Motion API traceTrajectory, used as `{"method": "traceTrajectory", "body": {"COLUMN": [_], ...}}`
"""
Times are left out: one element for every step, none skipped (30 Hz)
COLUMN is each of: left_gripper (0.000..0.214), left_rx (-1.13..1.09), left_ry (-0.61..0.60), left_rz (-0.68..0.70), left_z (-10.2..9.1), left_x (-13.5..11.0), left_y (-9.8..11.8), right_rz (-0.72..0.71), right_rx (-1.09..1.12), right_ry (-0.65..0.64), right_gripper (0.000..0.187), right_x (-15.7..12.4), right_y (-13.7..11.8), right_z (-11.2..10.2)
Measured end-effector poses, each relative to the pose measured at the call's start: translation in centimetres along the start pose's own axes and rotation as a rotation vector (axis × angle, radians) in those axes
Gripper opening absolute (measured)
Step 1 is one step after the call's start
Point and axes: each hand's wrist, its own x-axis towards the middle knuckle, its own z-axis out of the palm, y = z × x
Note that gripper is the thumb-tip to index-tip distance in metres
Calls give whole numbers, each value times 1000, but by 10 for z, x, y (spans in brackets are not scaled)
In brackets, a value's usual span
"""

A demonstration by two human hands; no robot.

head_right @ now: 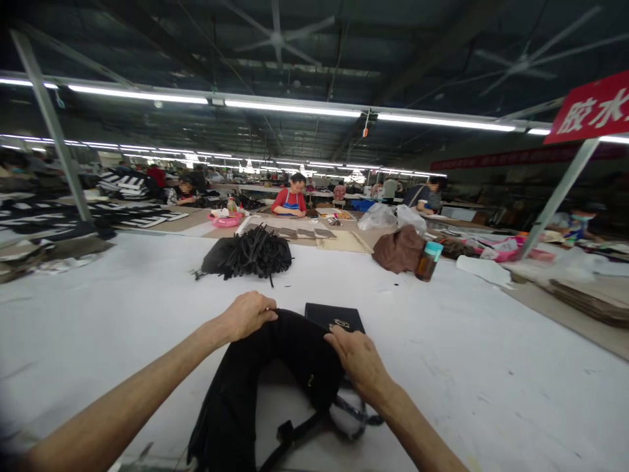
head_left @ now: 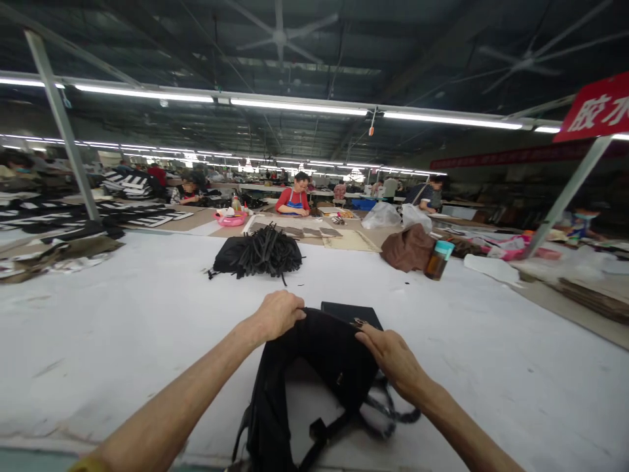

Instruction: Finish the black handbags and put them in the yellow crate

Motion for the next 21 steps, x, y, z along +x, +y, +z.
{"method": "traceTrajectory", "body": {"left_gripper": [27, 29, 31, 33, 35, 37, 41, 47, 53, 59, 62, 59, 52, 39, 26, 19, 17, 18, 20, 22, 27], "left_rx": [-16, -32, -50, -67, -87, -109, -130, -146, -158, -163, -166, -180, -214, -266, -325, -386, -443, -494, -547, -605, -666], "left_ry": [-9, -21, -36, -52, -65, -73, -76, -70, -60, -53, -48, -57, -75, -89, -90, -80, -56, -23, 4, 16, 10], "left_rz": [-8, -21, -38, -53, -73, -101, -136, -174, -213, -248, -271, -286, -302, -314, -328, -343, -359, -373, -388, -399, -411], "left_z": [0, 0, 0, -1, -3, -6, -9, -13, -16, -19, -21, -21, -20, -18, -14, -10, -6, -2, 0, 2, 3], "left_x": [-1, -2, -4, -7, -12, -17, -25, -34, -44, -55, -66, -76, -86, -93, -99, -103, -105, -106, -106, -106, -104], "left_y": [-2, -4, -5, -7, -8, -8, -8, -8, -6, -4, -3, -1, 1, 2, 2, 2, 2, 1, 1, 1, 2], "right_rz": [-6, -13, -18, -20, -18, -11, 2, 19, 35, 49, 60, 67, 72, 76, 81, 86, 87, 80, 56, 10, -50], "right_rx": [-46, -85, -116, -140, -162, -184, -209, -235, -258, -276, -285, -288, -288, -284, -276, -263, -248, -235, -221, -201, -171], "right_ry": [18, 29, 36, 41, 47, 52, 56, 61, 63, 62, 54, 41, 24, 6, -15, -29, -17, 32, 115, 209, 286], "right_gripper": [36, 37, 38, 38, 38, 38, 37, 37, 36, 36, 35, 34, 33, 32, 32, 32, 32, 31, 31, 32, 36], "right_x": [0, 1, 1, 0, 0, -1, -3, -4, -6, -7, -9, -10, -10, -10, -9, -9, -8, -9, -11, -15, -21], "right_y": [-1, -1, -2, -2, -3, -5, -7, -9, -12, -16, -20, -24, -27, -30, -32, -33, -34, -35, -38, -42, -49], "right_z": [3, 5, 7, 9, 11, 13, 14, 16, 16, 17, 16, 15, 13, 11, 9, 7, 6, 5, 5, 7, 10]}}
